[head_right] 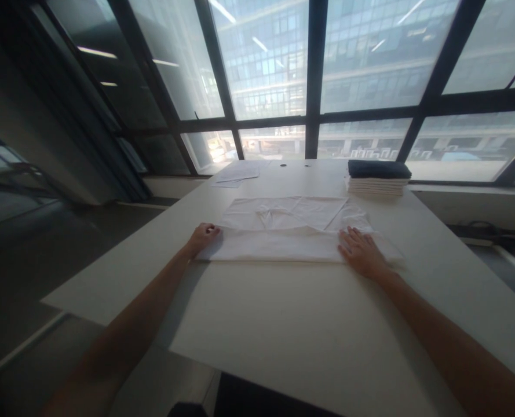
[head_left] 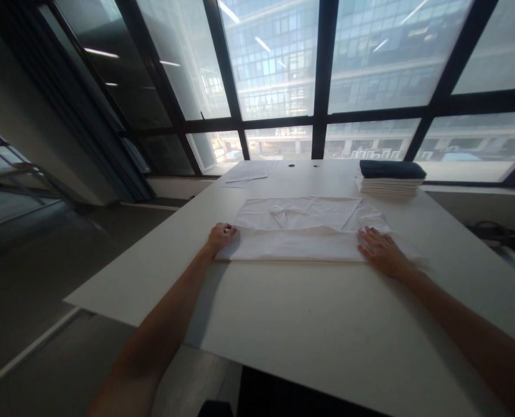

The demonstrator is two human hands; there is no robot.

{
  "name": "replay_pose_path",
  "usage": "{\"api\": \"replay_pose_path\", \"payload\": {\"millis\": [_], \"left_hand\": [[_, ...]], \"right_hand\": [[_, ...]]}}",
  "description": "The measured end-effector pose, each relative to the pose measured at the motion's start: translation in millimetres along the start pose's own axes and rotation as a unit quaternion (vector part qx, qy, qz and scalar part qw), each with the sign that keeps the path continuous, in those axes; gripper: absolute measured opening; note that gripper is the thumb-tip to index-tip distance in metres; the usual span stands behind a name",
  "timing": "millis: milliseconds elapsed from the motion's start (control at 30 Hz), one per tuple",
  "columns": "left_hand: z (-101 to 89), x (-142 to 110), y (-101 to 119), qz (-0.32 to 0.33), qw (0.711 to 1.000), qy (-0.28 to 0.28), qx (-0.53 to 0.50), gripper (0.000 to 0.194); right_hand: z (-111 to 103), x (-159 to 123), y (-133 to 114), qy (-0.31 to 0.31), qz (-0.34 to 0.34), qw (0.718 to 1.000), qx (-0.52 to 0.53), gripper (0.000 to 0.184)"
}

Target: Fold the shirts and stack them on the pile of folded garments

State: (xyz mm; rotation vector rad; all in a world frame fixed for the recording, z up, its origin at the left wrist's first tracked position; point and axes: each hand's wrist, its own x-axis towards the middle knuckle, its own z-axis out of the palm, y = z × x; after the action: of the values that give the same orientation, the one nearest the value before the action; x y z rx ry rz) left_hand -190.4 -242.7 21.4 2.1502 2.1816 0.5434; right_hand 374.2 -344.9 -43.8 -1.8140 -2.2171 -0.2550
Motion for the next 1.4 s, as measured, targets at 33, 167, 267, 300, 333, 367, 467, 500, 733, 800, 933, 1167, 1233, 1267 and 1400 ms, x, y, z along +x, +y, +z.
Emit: {"api": "replay_pose_path", "payload": {"millis": [33, 167, 267, 300, 333, 367, 467, 500, 733, 800, 933, 1167, 1233, 1267, 1400], "left_hand": [[0.2, 0, 0, -0.001, 1.000, 0.001, -0.007, 0.044], [1.4, -2, -1, -0.016, 1.000, 0.001, -0.016, 0.040], [0.4, -9, 5, -0.049, 0.998, 0.020, 0.018, 0.037], [-0.4, -12, 10, -0.054, 0.997, 0.035, 0.036, 0.039], [-1.1, -16, 16, -0.046, 0.996, 0.050, 0.052, 0.042], [-1.5, -21, 24, -0.019, 0.996, 0.063, 0.062, 0.045], [1.9, -38, 51, 0.131, 0.989, 0.041, 0.047, 0.051], [4.8, -43, 61, 0.174, 0.984, 0.010, 0.040, 0.052], [20.9, -64, 91, 0.247, 0.953, -0.157, 0.077, 0.057], [19.9, -64, 91, 0.244, 0.953, -0.160, 0.086, 0.058], [16.9, -67, 90, 0.249, 0.950, -0.163, 0.095, 0.058], [19.3, -110, 92, 0.288, 0.942, -0.148, 0.091, 0.057], [20.2, -125, 93, 0.292, 0.941, -0.146, 0.090, 0.057], [19.8, -132, 94, 0.291, 0.941, -0.146, 0.090, 0.057], [10.0, -134, 96, 0.293, 0.937, -0.171, 0.087, 0.058]], "right_hand": [[0, 0, 0, 0.005, -0.001, 1.000, 0.003, 0.062], [-1, 0, 1, 0.029, 0.004, 1.000, 0.007, 0.061], [-2, 0, 1, 0.041, 0.017, 0.999, 0.003, 0.061], [-3, 0, 0, 0.043, 0.022, 0.999, 0.002, 0.061], [-4, 0, -1, 0.045, 0.029, 0.999, 0.001, 0.060], [-5, 0, -3, 0.047, 0.035, 0.998, 0.000, 0.060], [-9, 2, -11, 0.060, 0.037, 0.997, 0.004, 0.059], [-10, 3, -15, 0.063, 0.025, 0.998, 0.011, 0.058], [-7, 6, -26, -0.034, -0.046, 0.998, 0.021, 0.060], [-5, 6, -26, -0.059, -0.040, 0.997, 0.011, 0.062], [-8, 0, -28, -0.066, -0.037, 0.997, 0.009, 0.062], [-25, -61, -29, -0.062, -0.027, 0.998, 0.009, 0.060], [-29, -84, -31, -0.053, -0.018, 0.998, 0.010, 0.060], [-30, -94, -32, -0.047, -0.013, 0.999, 0.011, 0.060], [-37, -113, -36, -0.021, 0.006, 0.999, 0.040, 0.057]]}}
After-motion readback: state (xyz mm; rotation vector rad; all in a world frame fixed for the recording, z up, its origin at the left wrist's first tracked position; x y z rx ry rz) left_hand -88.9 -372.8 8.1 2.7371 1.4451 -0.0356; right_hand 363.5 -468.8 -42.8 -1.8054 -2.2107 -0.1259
